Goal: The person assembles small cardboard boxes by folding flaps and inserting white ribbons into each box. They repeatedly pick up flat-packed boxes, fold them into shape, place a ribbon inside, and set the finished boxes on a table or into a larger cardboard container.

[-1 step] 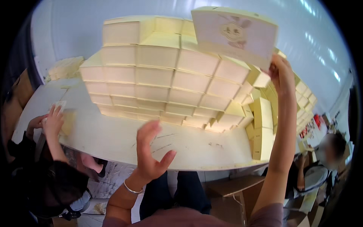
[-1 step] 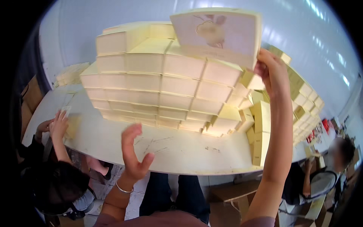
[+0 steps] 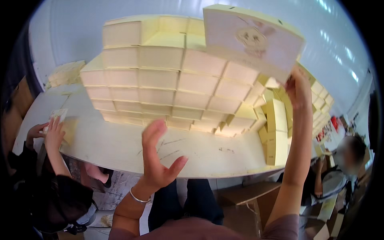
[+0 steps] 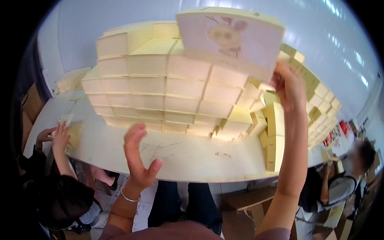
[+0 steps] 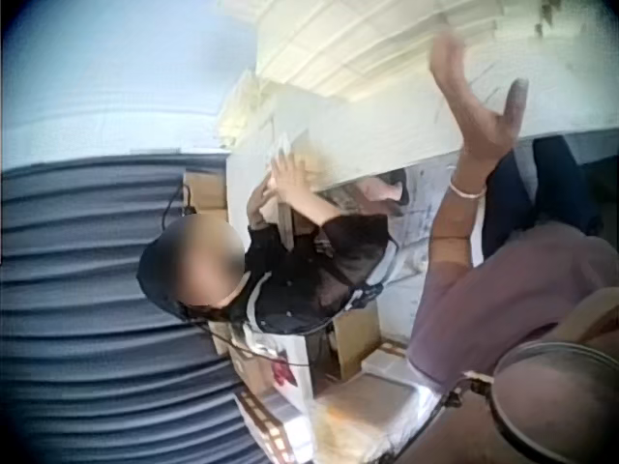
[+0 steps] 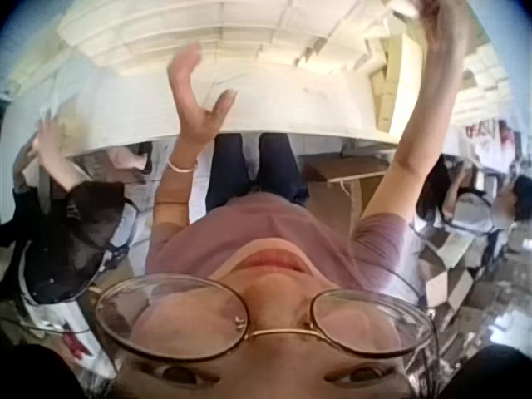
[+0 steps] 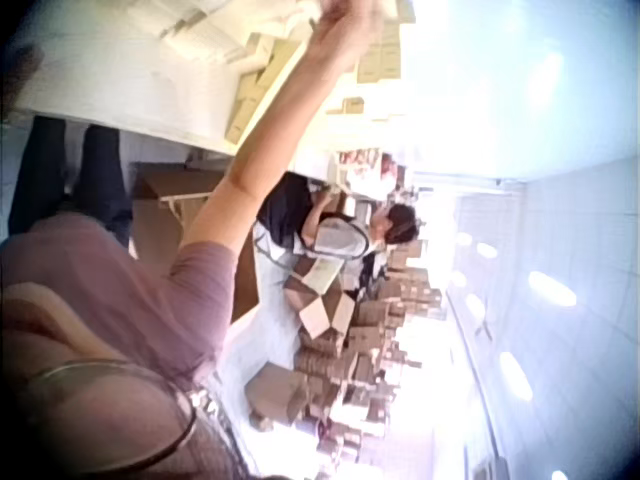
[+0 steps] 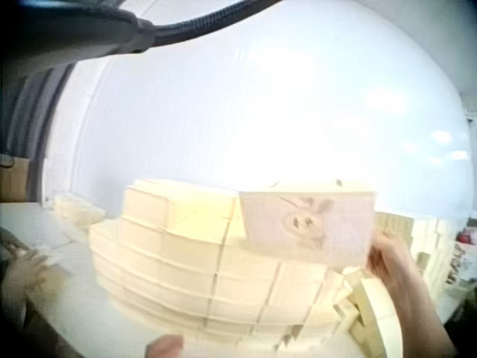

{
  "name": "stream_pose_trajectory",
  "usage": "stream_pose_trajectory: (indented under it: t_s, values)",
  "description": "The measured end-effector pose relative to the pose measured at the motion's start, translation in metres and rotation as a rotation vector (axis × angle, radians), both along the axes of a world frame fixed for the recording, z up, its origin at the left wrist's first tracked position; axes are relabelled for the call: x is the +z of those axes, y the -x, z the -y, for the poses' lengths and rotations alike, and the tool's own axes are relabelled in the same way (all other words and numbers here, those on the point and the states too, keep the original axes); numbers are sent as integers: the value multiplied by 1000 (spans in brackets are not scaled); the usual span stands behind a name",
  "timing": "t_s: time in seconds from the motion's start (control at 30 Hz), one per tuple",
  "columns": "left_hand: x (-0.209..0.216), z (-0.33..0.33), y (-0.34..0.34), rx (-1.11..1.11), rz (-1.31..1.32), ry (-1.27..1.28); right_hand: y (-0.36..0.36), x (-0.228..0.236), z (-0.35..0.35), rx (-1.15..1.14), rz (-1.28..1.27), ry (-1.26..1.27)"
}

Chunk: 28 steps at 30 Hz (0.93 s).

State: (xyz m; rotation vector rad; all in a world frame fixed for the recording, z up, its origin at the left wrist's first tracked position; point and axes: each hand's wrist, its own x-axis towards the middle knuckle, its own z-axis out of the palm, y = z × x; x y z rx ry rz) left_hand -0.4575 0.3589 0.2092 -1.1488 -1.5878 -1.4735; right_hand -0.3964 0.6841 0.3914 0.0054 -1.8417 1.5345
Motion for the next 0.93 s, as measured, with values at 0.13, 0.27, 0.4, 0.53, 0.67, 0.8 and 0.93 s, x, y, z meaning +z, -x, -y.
stream_pose_trajectory:
  t_s: [0.13,0.27,0.4,0.53,0.67,0.8,0.93]
  values:
    - [12,-13,-12,17,-197,14,-49,-131,54,109,139,733]
    - [-40,-17,-36,-335,123,-20,-90,-236,88,623,398,1248]
    - [-73,-3,-36,-409,895,53,-77,-265,84,461,881,665]
    - [-108,8,-24,-8,793,181,-51,-236,91,98,500,-735]
    - [-101,2,-3,454,316,643,-37,-240,110,150,504,-1279]
    - [-96,-4,11,228,645,614,-20,-215,115,388,795,-1381]
    - [-98,-6,19,143,689,670,-3,-208,108,484,862,-1416]
